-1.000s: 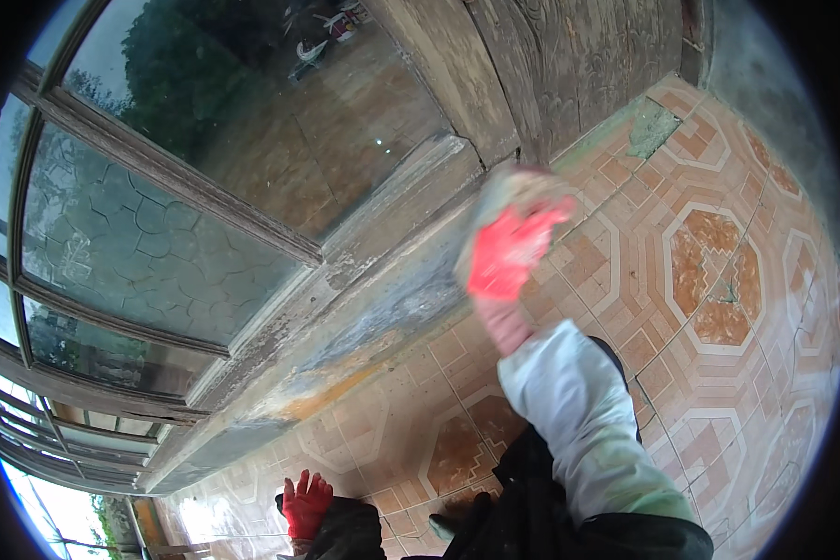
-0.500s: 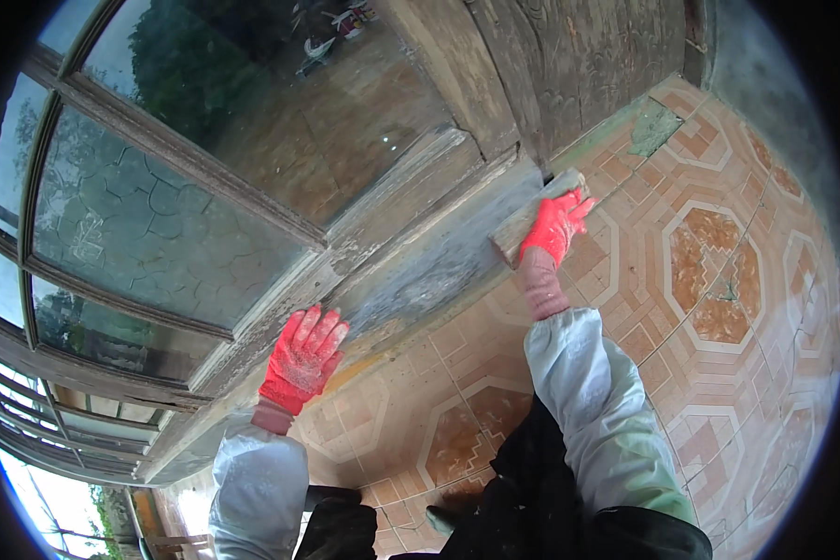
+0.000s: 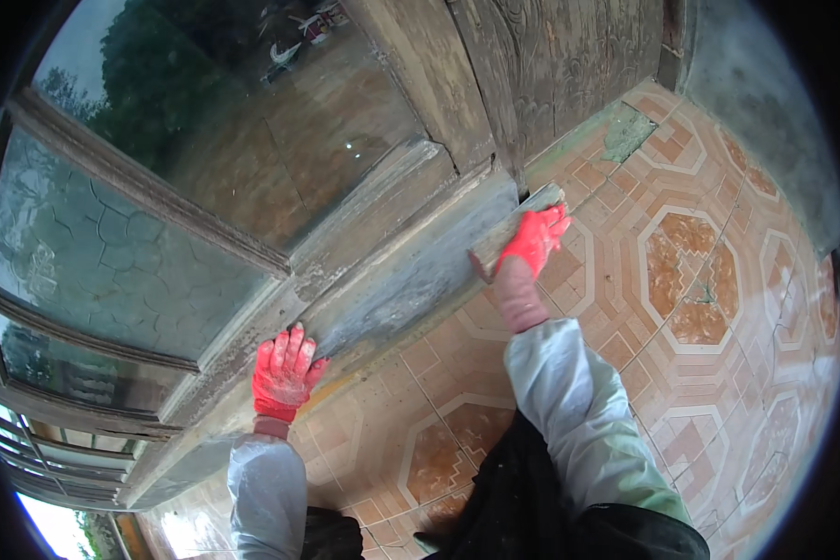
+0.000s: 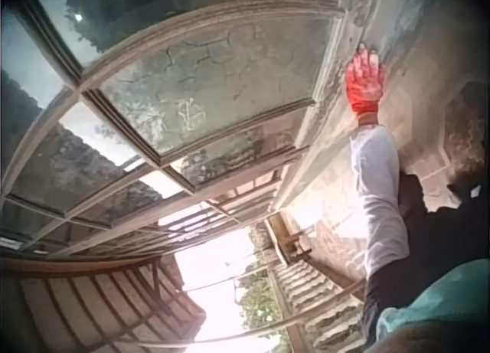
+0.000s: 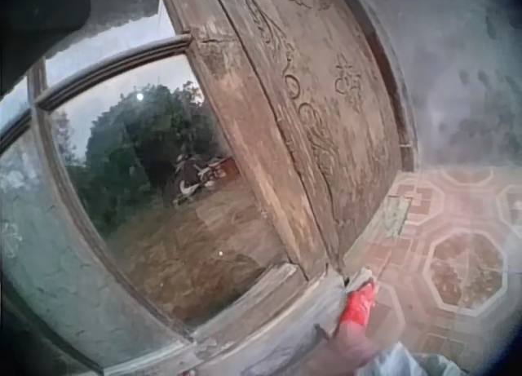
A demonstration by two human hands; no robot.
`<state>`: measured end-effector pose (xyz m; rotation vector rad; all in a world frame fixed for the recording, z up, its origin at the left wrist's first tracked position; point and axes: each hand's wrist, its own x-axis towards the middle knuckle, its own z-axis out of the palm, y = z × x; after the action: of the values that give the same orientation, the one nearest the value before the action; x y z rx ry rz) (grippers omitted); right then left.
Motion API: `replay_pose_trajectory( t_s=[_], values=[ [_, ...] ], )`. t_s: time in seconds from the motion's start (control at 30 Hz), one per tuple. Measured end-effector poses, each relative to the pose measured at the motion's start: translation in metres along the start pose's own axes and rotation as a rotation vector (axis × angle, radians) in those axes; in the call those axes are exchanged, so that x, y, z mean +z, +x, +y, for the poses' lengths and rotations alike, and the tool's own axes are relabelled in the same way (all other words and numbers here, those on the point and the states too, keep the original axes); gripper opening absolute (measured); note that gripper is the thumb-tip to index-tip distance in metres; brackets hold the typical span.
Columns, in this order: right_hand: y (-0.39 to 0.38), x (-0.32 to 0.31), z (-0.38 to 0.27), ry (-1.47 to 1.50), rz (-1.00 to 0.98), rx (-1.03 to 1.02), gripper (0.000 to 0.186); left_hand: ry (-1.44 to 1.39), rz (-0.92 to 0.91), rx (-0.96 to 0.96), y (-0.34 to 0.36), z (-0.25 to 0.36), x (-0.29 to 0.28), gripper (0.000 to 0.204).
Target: The person sands the wooden frame of a window using a sanding block.
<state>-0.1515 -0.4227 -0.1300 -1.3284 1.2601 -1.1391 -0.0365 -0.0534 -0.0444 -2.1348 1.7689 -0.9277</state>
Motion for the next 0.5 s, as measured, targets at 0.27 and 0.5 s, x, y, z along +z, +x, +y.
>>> replay_pose_trajectory(
  t_s=[0.27,0.5],
  values=[
    [-0.131,0.048,0.008,-0.074,0.019,0.103,0.065,0.027,-0.076,0.009,-0.010,-0.012,0.002,0.041],
    [-0.028,0.007,-0.010,0.623,0.139,0.216,0.042,0.079,0.006,-0.057,-0.004,-0.004,0.003,0.042]
  ],
)
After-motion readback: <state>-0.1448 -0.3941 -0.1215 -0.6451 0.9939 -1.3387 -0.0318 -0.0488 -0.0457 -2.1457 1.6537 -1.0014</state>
